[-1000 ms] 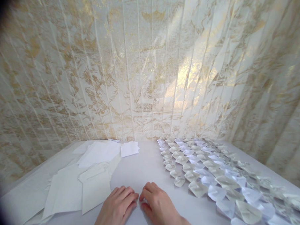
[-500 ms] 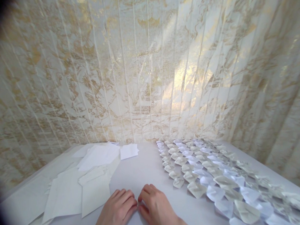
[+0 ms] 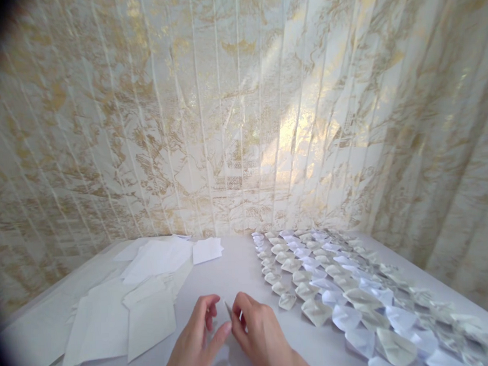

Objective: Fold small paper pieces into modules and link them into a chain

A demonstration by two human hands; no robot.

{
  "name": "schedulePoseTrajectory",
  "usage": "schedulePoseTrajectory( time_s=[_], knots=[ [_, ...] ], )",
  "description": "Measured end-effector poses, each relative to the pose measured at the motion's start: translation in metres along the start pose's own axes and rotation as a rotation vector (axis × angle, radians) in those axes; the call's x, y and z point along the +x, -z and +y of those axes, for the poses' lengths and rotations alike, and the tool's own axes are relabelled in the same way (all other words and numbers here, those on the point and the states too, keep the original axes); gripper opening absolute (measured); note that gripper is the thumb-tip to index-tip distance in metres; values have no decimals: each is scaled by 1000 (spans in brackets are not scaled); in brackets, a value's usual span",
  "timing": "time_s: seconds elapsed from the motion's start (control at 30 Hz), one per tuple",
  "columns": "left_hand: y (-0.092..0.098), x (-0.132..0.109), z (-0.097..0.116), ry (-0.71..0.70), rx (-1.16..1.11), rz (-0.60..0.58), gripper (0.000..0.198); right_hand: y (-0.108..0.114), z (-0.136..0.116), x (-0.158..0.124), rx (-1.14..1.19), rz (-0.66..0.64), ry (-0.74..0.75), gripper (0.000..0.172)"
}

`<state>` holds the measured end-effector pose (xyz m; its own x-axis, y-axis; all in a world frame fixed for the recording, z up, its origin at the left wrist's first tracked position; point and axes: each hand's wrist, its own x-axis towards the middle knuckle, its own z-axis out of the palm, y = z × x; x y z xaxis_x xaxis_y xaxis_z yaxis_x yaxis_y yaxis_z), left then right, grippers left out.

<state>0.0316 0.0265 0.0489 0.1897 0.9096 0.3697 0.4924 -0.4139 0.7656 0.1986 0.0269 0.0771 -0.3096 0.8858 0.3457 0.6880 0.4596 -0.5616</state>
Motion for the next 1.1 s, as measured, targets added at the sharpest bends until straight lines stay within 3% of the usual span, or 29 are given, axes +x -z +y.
schedulePoseTrajectory(
  time_s=[0.13,0.17,0.5,0.9,1.1],
  knots=[
    [-12,-5,-7,101,-311,-164,34,-1,-5,-3,106,-22,35,5],
    [-13,-6,-9,104,-365,-167,36,-3,-6,-4,113,-42,43,2],
    [-14,-8,-15,210,-739,-170,56,-10,-1,-8,-61,-164,106,25],
    [-6,-8,-9,205,-824,-225,49,-7,2,-11,148,-90,108,25],
    [-9,-11,-9,227,-796,-226,59,-10,3,-11,226,15,180,38]
  ],
)
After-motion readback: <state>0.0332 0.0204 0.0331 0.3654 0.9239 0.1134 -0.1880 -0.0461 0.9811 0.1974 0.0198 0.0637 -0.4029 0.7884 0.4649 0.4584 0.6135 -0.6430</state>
